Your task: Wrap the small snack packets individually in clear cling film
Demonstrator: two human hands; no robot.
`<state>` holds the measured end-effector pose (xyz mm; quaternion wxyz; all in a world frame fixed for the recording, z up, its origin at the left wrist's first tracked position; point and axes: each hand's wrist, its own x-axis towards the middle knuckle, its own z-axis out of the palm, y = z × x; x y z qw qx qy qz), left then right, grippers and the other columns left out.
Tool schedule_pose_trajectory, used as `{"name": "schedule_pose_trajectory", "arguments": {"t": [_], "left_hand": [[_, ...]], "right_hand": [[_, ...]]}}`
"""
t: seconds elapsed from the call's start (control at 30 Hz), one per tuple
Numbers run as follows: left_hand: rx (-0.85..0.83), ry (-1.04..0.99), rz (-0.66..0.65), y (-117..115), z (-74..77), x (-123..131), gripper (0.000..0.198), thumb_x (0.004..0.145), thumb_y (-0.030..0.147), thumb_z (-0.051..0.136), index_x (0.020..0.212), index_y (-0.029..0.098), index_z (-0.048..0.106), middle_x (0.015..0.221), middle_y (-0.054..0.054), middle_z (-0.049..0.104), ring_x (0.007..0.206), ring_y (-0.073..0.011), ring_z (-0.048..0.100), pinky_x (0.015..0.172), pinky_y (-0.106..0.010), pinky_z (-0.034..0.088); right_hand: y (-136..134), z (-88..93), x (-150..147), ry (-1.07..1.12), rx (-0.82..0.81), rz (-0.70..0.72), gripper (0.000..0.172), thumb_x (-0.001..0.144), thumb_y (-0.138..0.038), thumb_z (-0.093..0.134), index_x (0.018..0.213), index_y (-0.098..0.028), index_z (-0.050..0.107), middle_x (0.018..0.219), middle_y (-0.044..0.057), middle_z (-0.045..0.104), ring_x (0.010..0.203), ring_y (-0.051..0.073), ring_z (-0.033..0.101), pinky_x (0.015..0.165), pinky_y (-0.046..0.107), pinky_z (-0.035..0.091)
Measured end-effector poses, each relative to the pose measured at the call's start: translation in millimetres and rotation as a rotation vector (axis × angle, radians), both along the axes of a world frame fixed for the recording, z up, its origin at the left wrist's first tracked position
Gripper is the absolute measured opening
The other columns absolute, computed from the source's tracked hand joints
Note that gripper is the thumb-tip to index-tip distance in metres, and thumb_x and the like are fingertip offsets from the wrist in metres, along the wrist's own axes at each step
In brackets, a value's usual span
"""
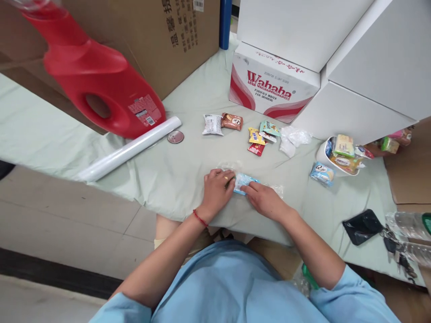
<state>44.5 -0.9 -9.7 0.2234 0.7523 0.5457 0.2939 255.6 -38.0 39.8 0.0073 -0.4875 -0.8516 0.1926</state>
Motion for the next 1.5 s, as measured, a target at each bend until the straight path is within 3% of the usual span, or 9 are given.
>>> {"name": "schedule_pose_trajectory", "arguments": {"t": [0.13, 0.27, 0.5, 0.67, 0.8, 0.93, 1.07, 1.3, 1.5], "left_hand": [[-0.092, -0.277, 0.246, 12, -3.7, -17, 0.023, 0.094, 0.021, 0.051, 0.101, 0.023, 0.074, 0.111, -0.007, 0.077, 0.116, -0.0243, 0.064, 0.104, -0.044, 0.052], [-0.15, -0.344, 0.376, 24, 3.4, -14, 0.034, 0.1, 0.041, 0.053, 0.122, 0.019, 0.066, 0.129, -0.014, 0.069, 0.122, -0.0266, 0.063, 0.104, -0.044, 0.053], [-0.233, 0.091, 0.201, 29, 25.5, 19, 0.095, 0.08, 0.051, 0.079, 0.159, 0.015, 0.041, 0.15, -0.026, 0.055, 0.14, -0.0448, 0.052, 0.112, -0.061, 0.043], [-0.421, 0.074, 0.102, 37, 23.6, -2, 0.041, 0.078, 0.02, 0.065, 0.118, 0.018, 0.072, 0.11, -0.011, 0.076, 0.102, -0.0301, 0.072, 0.094, -0.042, 0.054], [-0.477, -0.077, 0.083, 42, 22.2, -26, 0.023, 0.073, 0.021, 0.062, 0.092, 0.02, 0.074, 0.084, -0.003, 0.072, 0.08, -0.0216, 0.067, 0.078, -0.034, 0.053], [-0.311, -0.15, 0.138, 30, 33.4, -22, 0.011, 0.075, 0.026, 0.066, 0.084, 0.021, 0.071, 0.092, -0.003, 0.068, 0.087, -0.0208, 0.066, 0.083, -0.035, 0.054], [-0.297, -0.191, -0.017, 4, 45.1, 13, 0.012, 0.087, 0.023, 0.06, 0.092, 0.022, 0.071, 0.091, -0.003, 0.072, 0.085, -0.0198, 0.068, 0.082, -0.035, 0.056], [-0.025, 0.127, -0.265, -43, 31.5, 45, 0.036, 0.105, 0.036, 0.05, 0.127, 0.019, 0.072, 0.145, -0.013, 0.068, 0.135, -0.032, 0.06, 0.11, -0.052, 0.047], [0.126, 0.186, -0.309, -60, 8.8, 36, 0.051, 0.104, 0.028, 0.049, 0.154, 0.019, 0.053, 0.161, -0.013, 0.055, 0.145, -0.0287, 0.053, 0.119, -0.049, 0.038]], "right_hand": [[-5, -8.2, -5, -0.008, 0.007, -0.07, 0.058, 0.103, -0.014, 0.046, 0.159, -0.025, 0.049, 0.117, 0.011, 0.066, 0.095, 0.023, 0.063, 0.08, 0.032, 0.049], [-6, -7.1, -16, -0.136, 0.035, -0.046, 0.063, 0.101, -0.01, 0.048, 0.158, -0.037, 0.052, 0.11, 0.01, 0.064, 0.085, 0.023, 0.06, 0.072, 0.031, 0.043], [-10, -2.6, -28, -0.13, 0.037, -0.091, 0.052, 0.102, -0.009, 0.047, 0.144, -0.034, 0.065, 0.107, 0.01, 0.061, 0.084, 0.024, 0.058, 0.076, 0.033, 0.041], [-13, -6.3, -18, -0.023, 0.021, -0.104, 0.055, 0.1, -0.009, 0.048, 0.148, -0.031, 0.063, 0.108, 0.008, 0.061, 0.088, 0.021, 0.056, 0.078, 0.03, 0.046], [-15, -11.8, -7, 0.159, -0.004, -0.096, 0.058, 0.097, -0.009, 0.051, 0.151, -0.028, 0.061, 0.113, 0.008, 0.061, 0.093, 0.02, 0.057, 0.084, 0.031, 0.05], [-18, -16.9, -6, 0.203, 0.006, -0.101, 0.056, 0.095, -0.007, 0.051, 0.146, -0.026, 0.066, 0.112, 0.008, 0.061, 0.095, 0.021, 0.057, 0.086, 0.033, 0.051], [-20, -20.7, -14, 0.204, 0.058, -0.117, 0.044, 0.095, -0.008, 0.05, 0.131, -0.022, 0.073, 0.111, 0.01, 0.061, 0.101, 0.024, 0.057, 0.091, 0.038, 0.051], [-36, -11.5, 9, 0.501, -0.038, -0.125, 0.03, 0.098, -0.017, 0.05, 0.114, -0.024, 0.076, 0.122, 0.011, 0.071, 0.118, 0.026, 0.063, 0.104, 0.045, 0.052], [-43, -26.3, 41, 0.442, 0.257, -0.695, 0.033, 0.102, -0.038, 0.052, 0.121, -0.023, 0.073, 0.119, 0.014, 0.069, 0.111, 0.029, 0.065, 0.099, 0.049, 0.054]]}}
